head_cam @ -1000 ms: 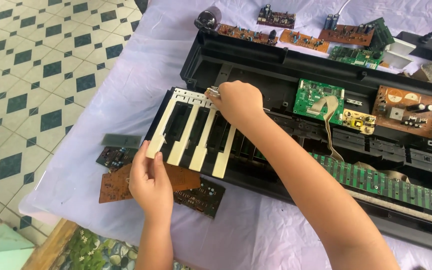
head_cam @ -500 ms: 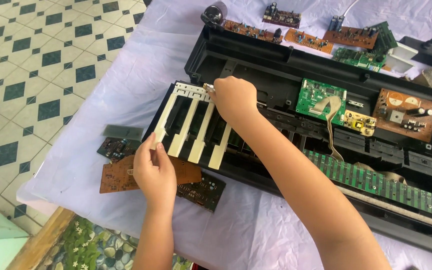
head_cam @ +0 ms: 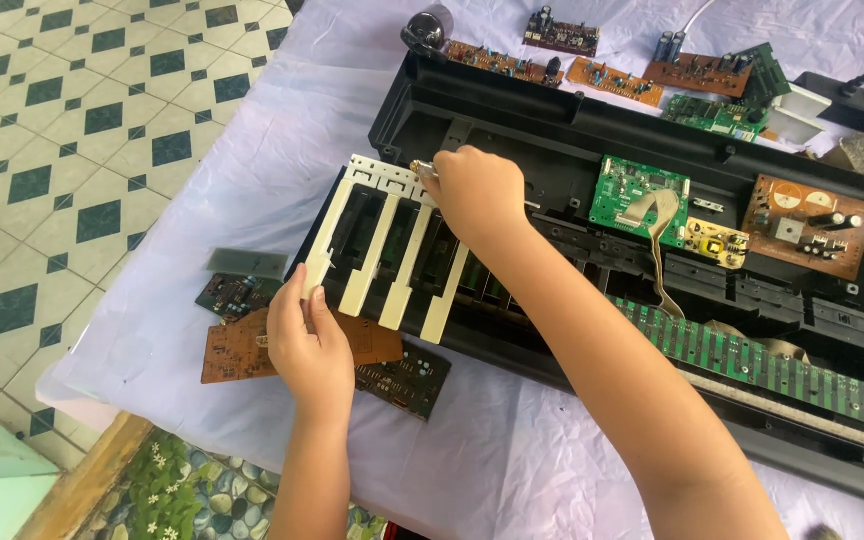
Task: The person uses a screwdriver to remove screws from a metal bracket attached to the internal circuit board of a disassembled keyboard. They then remove the bracket and use a brush to clean a detached white piano key before using the screwdriver to adjust a small component on the key.
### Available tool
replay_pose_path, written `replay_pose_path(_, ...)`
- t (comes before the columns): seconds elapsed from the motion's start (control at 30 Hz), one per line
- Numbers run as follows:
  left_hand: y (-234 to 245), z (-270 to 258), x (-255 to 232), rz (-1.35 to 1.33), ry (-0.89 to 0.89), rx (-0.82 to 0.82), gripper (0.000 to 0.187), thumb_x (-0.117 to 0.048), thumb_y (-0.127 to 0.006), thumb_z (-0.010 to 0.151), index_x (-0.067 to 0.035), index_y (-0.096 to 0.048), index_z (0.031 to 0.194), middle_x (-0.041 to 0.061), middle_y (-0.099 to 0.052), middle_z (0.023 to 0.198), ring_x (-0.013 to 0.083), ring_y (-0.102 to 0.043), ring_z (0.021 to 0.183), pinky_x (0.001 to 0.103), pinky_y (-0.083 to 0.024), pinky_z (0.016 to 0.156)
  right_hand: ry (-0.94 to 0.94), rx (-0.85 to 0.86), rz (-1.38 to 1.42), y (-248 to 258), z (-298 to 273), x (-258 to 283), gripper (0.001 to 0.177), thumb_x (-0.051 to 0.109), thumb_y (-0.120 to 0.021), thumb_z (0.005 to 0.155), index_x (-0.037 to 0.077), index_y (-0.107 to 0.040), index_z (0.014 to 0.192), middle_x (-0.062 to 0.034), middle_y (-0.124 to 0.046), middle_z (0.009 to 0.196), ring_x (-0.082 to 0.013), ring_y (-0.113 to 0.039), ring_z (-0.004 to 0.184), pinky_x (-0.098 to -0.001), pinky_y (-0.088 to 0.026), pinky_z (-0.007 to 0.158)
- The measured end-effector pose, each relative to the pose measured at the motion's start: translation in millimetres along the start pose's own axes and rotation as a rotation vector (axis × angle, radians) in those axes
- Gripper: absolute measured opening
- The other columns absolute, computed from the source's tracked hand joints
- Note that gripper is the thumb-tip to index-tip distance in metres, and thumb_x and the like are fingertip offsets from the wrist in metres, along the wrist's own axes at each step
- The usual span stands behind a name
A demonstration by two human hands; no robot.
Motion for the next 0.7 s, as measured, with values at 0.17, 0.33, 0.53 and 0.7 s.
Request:
replay_pose_path(0.17,0,-1,-10,-0.005,-0.082,-0.022,0.028,0.0,-0.059,0.105,-0.001,-0.065,0.133,0.014,-0.065,0.115,0.0331,-0.067,0.11,0.041,-0.061,0.085,-0.026,0.016,-0.018,11,1,-6,0.022,0.024,-0.072,0.095,0.005,-0.08,0.104,-0.0145,-0.074,0.081,-0.0259,-0.075,0.064,-0.0367,-0.063,0.059)
replay_pose_path(0.33,6,-2,-18,-0.015,-0.159,-0.047,0.028,0.0,-0.057,0.105,-0.001,-0.066,0.131,0.012,-0.064,0.114,0.0306,-0.066,0.106,0.041,-0.061,0.083,-0.068,0.074,0.073,19,-7,-8,0.026,0.026,-0.068,0.098,0.004,-0.08,0.104,-0.0155,-0.075,0.081,-0.0272,-0.076,0.066,-0.0367,-0.063,0.063)
replay_pose_path(0.53,-1,0,-32,-0.064,-0.215,0.018,0.024,-0.002,-0.058,0.103,0.0,-0.068,0.125,0.013,-0.063,0.11,0.0317,-0.067,0.102,0.04,-0.06,0.082,-0.064,0.07,0.014,21,-15,-21,0.027,0.026,-0.066,0.099,0.003,-0.08,0.101,-0.0143,-0.074,0.076,-0.0274,-0.075,0.063,-0.0392,-0.062,0.058)
replay_pose_path(0.7,-13,-2,-34,-0.072,-0.179,0.149,0.024,-0.006,-0.056,0.104,-0.005,-0.066,0.126,0.011,-0.06,0.106,0.031,-0.066,0.098,0.039,-0.06,0.078,-0.125,0.162,-0.01,-2,-23,-40,0.029,0.028,-0.065,0.098,0.003,-0.079,0.104,-0.0141,-0.074,0.078,-0.0274,-0.075,0.066,-0.0384,-0.062,0.06)
Point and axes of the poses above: each hand's wrist, its own z-axis towards the middle knuckle, its own y-axis out of the back of the hand, x = y × z, the point moved 10 cm from there along z, towards the middle knuckle
